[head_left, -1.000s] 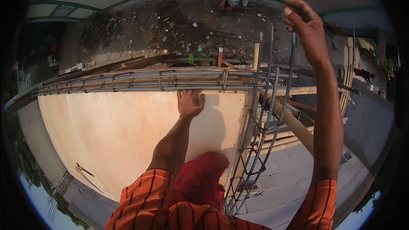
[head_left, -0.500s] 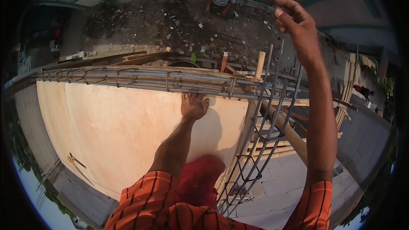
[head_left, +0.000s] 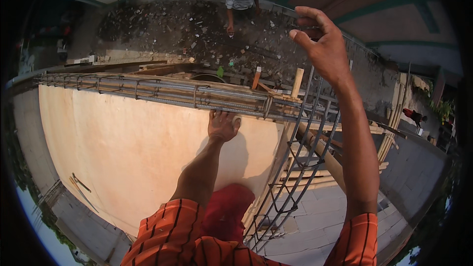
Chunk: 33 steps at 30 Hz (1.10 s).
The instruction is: The person assembles a rebar cage by hand, using a hook tool to twist wire around the intersections of metal rods on top of a wooden board.
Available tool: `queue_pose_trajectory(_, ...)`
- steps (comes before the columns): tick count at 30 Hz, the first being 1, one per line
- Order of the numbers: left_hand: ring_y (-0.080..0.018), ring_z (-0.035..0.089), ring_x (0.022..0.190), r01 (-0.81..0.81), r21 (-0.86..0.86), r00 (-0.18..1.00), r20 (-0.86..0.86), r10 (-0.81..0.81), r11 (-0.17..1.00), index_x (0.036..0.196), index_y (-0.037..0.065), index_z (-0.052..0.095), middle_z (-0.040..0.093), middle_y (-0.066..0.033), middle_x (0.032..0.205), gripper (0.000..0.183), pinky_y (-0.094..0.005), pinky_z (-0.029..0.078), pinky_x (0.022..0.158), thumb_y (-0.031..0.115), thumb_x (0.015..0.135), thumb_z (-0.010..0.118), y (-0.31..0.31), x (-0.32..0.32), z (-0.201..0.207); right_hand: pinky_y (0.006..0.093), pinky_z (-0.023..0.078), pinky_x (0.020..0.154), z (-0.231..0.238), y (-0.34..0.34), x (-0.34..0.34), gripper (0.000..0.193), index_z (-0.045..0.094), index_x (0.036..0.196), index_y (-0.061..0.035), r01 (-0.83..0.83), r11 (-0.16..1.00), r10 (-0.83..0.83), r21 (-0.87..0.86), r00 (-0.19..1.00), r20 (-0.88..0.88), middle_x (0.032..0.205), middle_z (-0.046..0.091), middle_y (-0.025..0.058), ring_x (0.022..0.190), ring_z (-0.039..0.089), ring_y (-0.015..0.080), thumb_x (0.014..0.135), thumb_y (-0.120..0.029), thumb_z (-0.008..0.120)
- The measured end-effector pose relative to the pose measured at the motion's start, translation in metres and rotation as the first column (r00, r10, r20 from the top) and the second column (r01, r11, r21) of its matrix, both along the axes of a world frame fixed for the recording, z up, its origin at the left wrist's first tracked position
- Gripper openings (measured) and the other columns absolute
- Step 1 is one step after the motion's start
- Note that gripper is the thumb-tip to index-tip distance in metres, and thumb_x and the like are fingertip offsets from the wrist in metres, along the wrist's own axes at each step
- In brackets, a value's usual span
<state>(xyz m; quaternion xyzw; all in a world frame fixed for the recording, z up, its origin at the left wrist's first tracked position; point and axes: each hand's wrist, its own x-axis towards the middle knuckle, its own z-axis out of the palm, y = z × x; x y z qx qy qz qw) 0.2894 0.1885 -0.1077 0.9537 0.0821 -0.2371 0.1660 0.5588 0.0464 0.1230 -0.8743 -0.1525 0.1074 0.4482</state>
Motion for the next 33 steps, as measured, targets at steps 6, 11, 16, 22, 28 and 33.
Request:
queue_pose_trajectory(6,-0.0263,0.041,0.125,-0.013,-0.028,1.0,0.026,0.013,1.0,0.122,0.015,0.057,0.053,-0.0088,0.128,0.046,-0.0491,0.017,0.109,0.043,0.088,0.044,0.003,-0.005,-0.004,0.0408,0.045,0.095,0.004,0.02,-0.005,0.056,0.054,0.126,-0.0127,-0.111,0.988,0.127,-0.104,0.978,0.165,0.121,0.057,0.0151,0.112,0.056,0.0287,0.074,-0.019,0.074)
queue_pose_trajectory(11,-0.0248,0.042,0.124,0.006,-0.027,0.998,0.057,-0.004,1.0,0.121,0.012,0.058,0.055,-0.0083,0.126,0.05,-0.0482,0.018,0.109,0.046,0.089,0.04,0.004,-0.007,-0.004,0.0521,0.023,0.111,0.02,0.072,-0.006,0.089,0.042,0.139,-0.0246,-0.064,0.902,0.336,-0.427,0.724,0.602,0.142,0.038,0.0148,0.137,0.026,0.0329,0.061,-0.027,0.086)
queue_pose_trajectory(16,-0.0252,0.042,0.125,0.094,0.006,0.974,-0.208,-0.09,0.996,0.129,0.012,0.051,0.049,-0.0107,0.134,0.051,-0.0472,0.015,0.11,0.044,0.092,0.038,0.001,0.017,0.02,0.0419,0.047,0.088,0.088,0.162,0.016,0.043,0.055,0.119,-0.0083,-0.238,0.877,0.458,-0.418,0.678,0.575,0.104,0.064,0.0163,0.098,0.062,0.029,0.078,-0.013,0.066)
queue_pose_trajectory(22,-0.0274,0.046,0.12,0.097,-0.116,0.883,0.469,-0.031,0.989,0.118,0.009,0.059,0.055,-0.0144,0.124,0.046,-0.0466,0.023,0.107,0.042,0.09,0.042,0.013,-0.012,0.004,0.0437,0.054,0.067,0.062,0.156,-0.081,0.033,0.056,0.1,0.0053,-0.42,0.897,0.376,0.137,0.889,0.263,0.072,0.065,0.0199,0.07,0.067,0.0347,0.068,0.003,0.058)
queue_pose_trajectory(28,-0.0301,0.047,0.118,0.158,0.107,0.912,0.366,-0.187,0.982,0.121,0.006,0.055,0.053,-0.0176,0.124,0.049,-0.0468,0.027,0.103,0.042,0.09,0.044,0.034,-0.014,-0.003,0.0482,0.049,0.071,0.045,0.071,-0.21,0.036,0.053,0.102,0.007,-0.13,0.958,0.184,0.254,0.962,-0.2,0.073,0.063,0.0217,0.073,0.065,0.037,0.066,0.005,0.056)
queue_pose_trajectory(33,-0.0324,0.047,0.117,0.17,0.313,0.88,0.379,-0.287,0.934,0.123,0.003,0.052,0.051,-0.0203,0.125,0.052,-0.0469,0.032,0.1,0.042,0.09,0.045,0.054,0.016,-0.045,0.0444,0.05,0.077,0.067,-0.02,-0.341,0.027,0.052,0.098,0.0065,0.189,0.948,-0.15,0.255,0.975,-0.166,0.08,0.063,0.0234,0.082,0.064,0.0355,0.076,-0.007,0.06)
